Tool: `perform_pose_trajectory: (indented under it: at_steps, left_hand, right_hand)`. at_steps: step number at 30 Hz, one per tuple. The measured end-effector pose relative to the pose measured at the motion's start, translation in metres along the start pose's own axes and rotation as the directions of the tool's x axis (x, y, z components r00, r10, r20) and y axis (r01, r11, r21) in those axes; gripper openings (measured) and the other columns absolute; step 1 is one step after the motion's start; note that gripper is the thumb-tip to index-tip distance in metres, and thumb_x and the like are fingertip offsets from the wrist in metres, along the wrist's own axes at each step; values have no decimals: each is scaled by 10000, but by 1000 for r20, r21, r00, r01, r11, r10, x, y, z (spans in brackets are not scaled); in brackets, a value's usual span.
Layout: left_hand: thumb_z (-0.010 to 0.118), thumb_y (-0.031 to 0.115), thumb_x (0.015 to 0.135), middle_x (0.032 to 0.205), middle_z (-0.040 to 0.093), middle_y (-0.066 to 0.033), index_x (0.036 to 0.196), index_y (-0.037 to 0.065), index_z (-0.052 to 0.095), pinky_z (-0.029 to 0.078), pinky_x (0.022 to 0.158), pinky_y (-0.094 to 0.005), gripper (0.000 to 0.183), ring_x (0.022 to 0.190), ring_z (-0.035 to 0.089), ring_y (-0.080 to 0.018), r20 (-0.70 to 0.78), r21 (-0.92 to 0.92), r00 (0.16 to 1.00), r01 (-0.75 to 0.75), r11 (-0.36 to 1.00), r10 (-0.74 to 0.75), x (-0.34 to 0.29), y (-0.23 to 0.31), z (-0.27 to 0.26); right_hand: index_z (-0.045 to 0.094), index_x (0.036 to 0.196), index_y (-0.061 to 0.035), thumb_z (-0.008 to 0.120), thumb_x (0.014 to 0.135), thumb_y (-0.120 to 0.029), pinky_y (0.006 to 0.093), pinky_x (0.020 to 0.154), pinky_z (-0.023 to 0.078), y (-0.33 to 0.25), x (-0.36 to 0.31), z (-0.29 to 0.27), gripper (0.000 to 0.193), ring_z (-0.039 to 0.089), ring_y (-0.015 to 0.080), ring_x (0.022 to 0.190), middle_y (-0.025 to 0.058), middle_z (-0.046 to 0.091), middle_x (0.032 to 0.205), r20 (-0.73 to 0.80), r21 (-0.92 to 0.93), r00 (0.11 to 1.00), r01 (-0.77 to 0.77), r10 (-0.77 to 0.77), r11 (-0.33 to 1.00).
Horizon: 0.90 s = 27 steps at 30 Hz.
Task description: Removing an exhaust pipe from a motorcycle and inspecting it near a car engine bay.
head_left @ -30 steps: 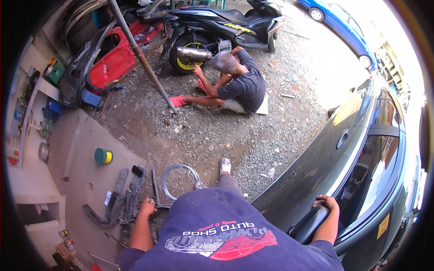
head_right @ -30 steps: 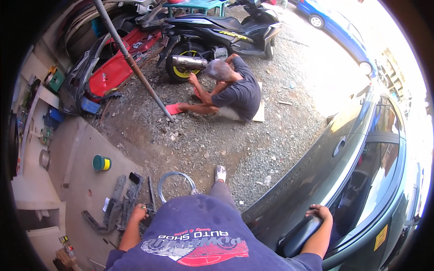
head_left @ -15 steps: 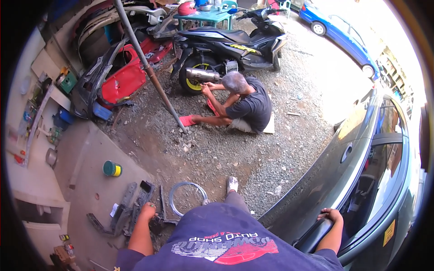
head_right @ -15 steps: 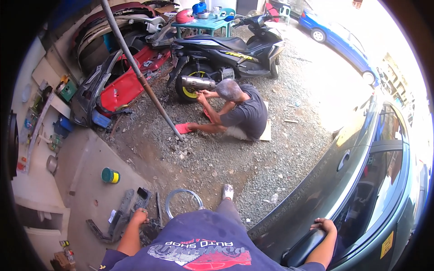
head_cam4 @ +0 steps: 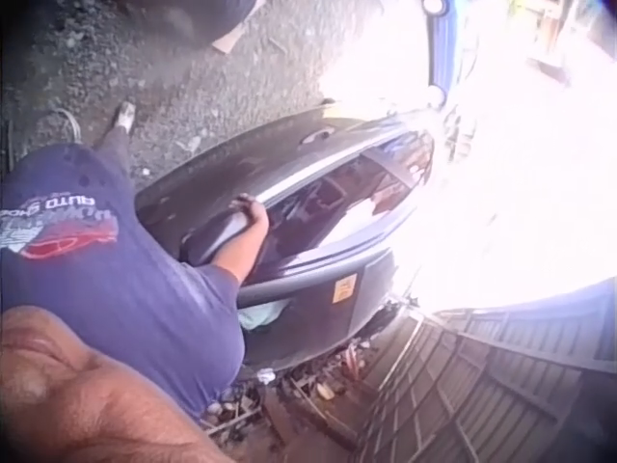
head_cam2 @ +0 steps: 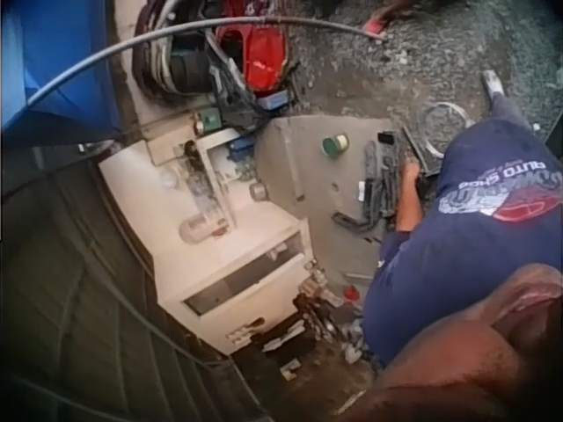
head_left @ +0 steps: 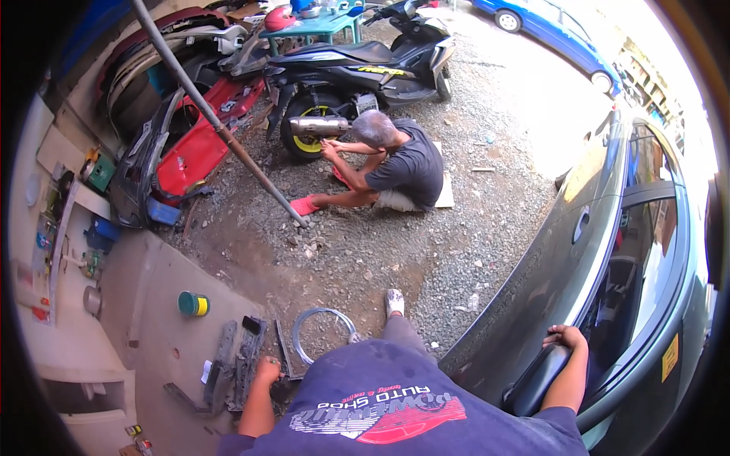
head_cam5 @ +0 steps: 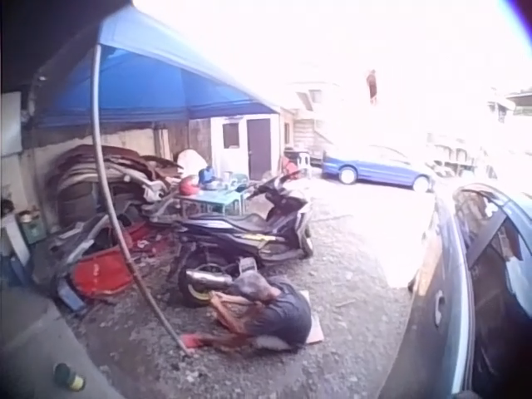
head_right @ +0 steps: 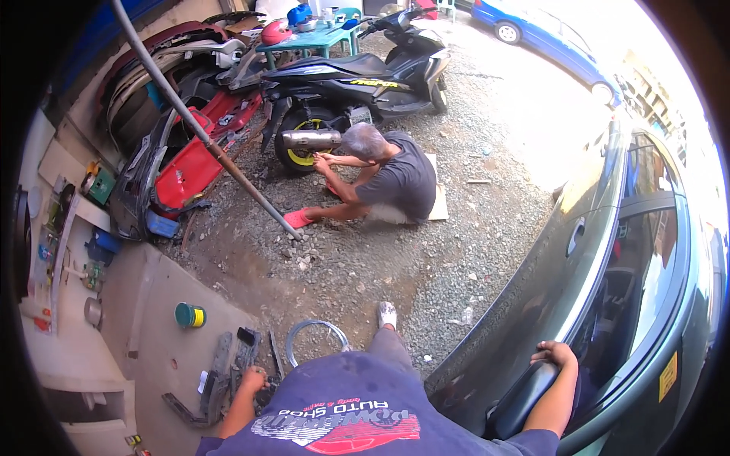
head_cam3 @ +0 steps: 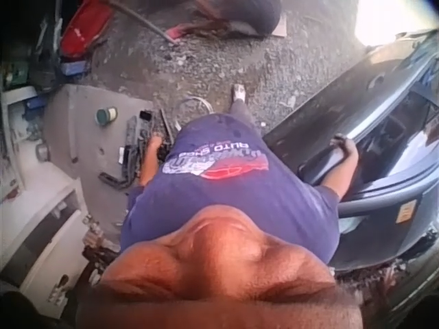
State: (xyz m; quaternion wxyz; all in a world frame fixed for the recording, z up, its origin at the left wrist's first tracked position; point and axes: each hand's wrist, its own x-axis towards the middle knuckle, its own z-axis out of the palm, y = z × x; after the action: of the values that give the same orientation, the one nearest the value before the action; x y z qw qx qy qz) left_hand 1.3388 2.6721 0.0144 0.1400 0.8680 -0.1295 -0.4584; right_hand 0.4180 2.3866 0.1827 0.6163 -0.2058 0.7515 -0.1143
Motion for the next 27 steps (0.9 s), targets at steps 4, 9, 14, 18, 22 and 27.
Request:
perform_pose_trajectory:
  at_steps: [4,9,14,18,22,27]
  left_hand:
    - [611,116,990,1029,743,-129,1254,10,624,551,516,-345,285,686,754,-220,77,65,993,88,994,-92,-10,-14,13]
    - [613,109,986,954,734,-114,1251,13,592,535,495,-345,283,668,745,-218,66,16,993,100,995,-101,-11,-27,5]
    - [605,92,973,904,726,-111,1250,13,588,519,479,-336,288,643,736,-211,29,-54,998,62,997,-60,-7,-30,-8]
    - [596,80,964,881,720,-101,1268,15,584,505,467,-325,311,631,728,-204,21,-82,996,87,993,-86,-11,-19,-10]
    - [596,74,967,895,724,-99,1283,12,586,501,465,-321,322,639,729,-200,22,-29,995,95,995,-94,-13,-10,-11]
    - [598,76,974,937,731,-118,1293,7,597,503,463,-325,327,644,733,-208,14,-58,997,73,996,-72,-17,-7,-14]
  right_hand:
    - [541,1281,148,551,1015,-185,511,942,583,7,6,-6,426,735,513,940,374,703,1042,7,44,999,46,-46,998]
    - [561,1270,105,539,1022,-192,507,939,580,2,2,-5,387,733,509,939,373,706,1028,-1,43,1000,-8,8,999]
    - [567,1262,94,533,1022,-197,504,913,582,-2,-2,0,378,737,497,910,370,709,1018,-21,7,1000,-10,10,1000]
    - [568,1255,97,538,1019,-201,507,913,581,-1,-2,0,381,738,496,899,368,710,1012,-31,9,1000,-2,3,1000]
    - [563,1261,109,542,1014,-202,499,912,584,-2,-2,1,398,739,496,893,372,709,1015,-33,6,999,7,-7,1000]
    - [564,1260,118,531,1016,-194,499,902,596,-3,-7,3,397,736,508,899,382,706,1015,-31,35,1000,1,0,999]
